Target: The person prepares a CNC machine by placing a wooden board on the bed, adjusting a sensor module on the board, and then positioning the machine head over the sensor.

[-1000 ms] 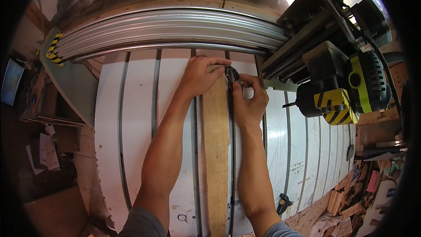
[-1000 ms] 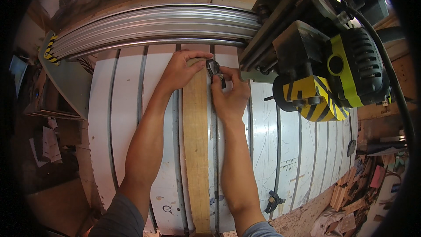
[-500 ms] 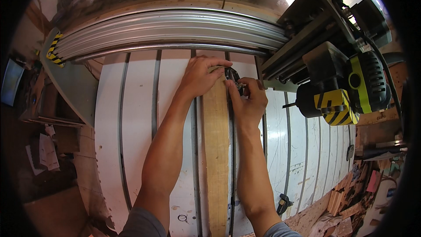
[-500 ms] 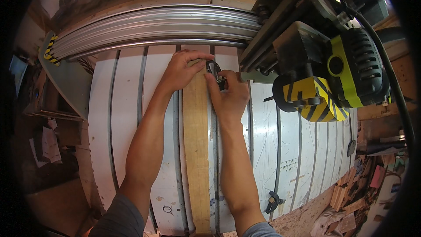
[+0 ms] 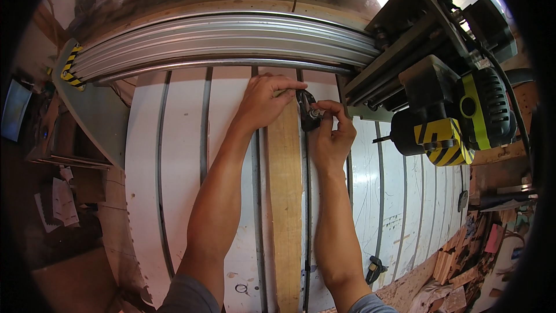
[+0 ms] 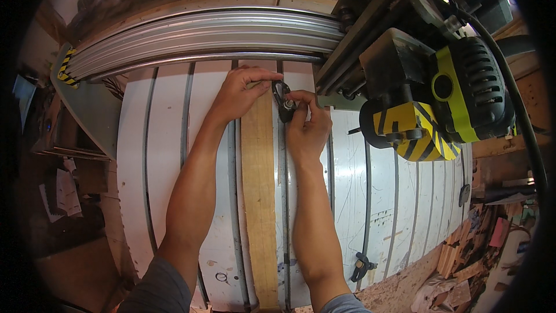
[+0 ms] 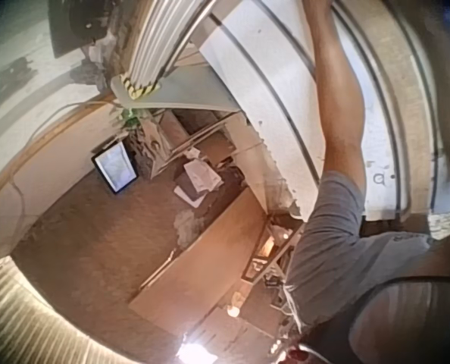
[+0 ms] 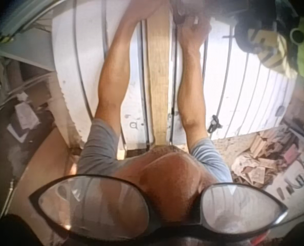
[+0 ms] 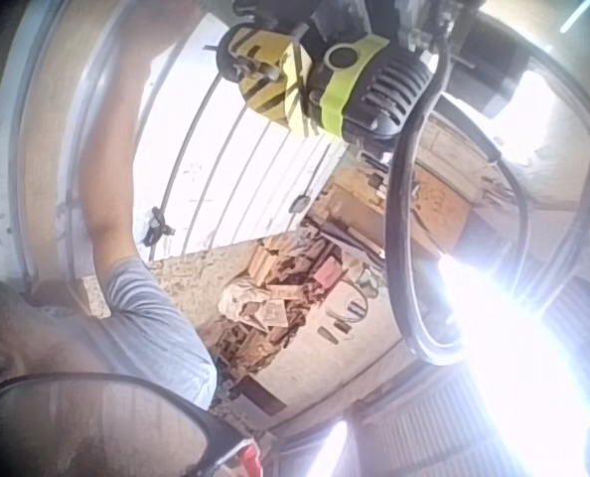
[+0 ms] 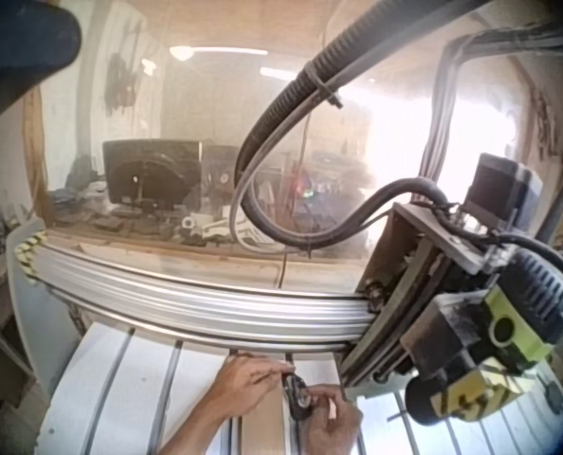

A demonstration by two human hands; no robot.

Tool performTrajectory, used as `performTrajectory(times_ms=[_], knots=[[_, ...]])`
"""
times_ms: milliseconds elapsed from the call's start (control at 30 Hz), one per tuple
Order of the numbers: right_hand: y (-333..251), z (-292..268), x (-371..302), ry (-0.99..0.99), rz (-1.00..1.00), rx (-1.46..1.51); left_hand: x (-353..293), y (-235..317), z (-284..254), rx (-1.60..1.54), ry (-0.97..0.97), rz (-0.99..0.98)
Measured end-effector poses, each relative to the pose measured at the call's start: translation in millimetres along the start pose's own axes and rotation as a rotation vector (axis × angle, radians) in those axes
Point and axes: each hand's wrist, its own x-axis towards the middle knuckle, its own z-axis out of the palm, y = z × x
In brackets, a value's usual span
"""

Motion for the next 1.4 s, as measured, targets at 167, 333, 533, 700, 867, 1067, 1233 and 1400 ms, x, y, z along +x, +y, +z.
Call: performTrajectory(times_ms=[167,333,533,700,867,1067,1233,1400], knots=[[-18,2,-2,-0.024,-0.096,-0.075,0,-4,-1,-0.001,0.003,0.043],[-2,-1,2,-0.076,-0.121,-0.029,0,-3,0,-0.009,-0.003,0.031],[-4,5,1,0.026,-0.021,-0.044,1,-2,1,-0.011,0.003,0.039],[-18,-2,-4,-0.074,-0.015,-0.143,0,-7,1,-0.036,0.010,0.066],[-9,-5,2,-0.107,-0.140,-0.120,0,-7,2,-0.030,0.012,0.075],[-8,-7,3,-0.111,-0.189,-0.079,0,-5,2,-0.028,0.017,0.057],[-24,1,-1,0.000,-0.091,-0.239,-1,-5,0,-0.017,0.013,0.055],[-10,0,0,-0.053,-0.153,-0.075,0,-5,1,-0.054,-0.007,0.027]])
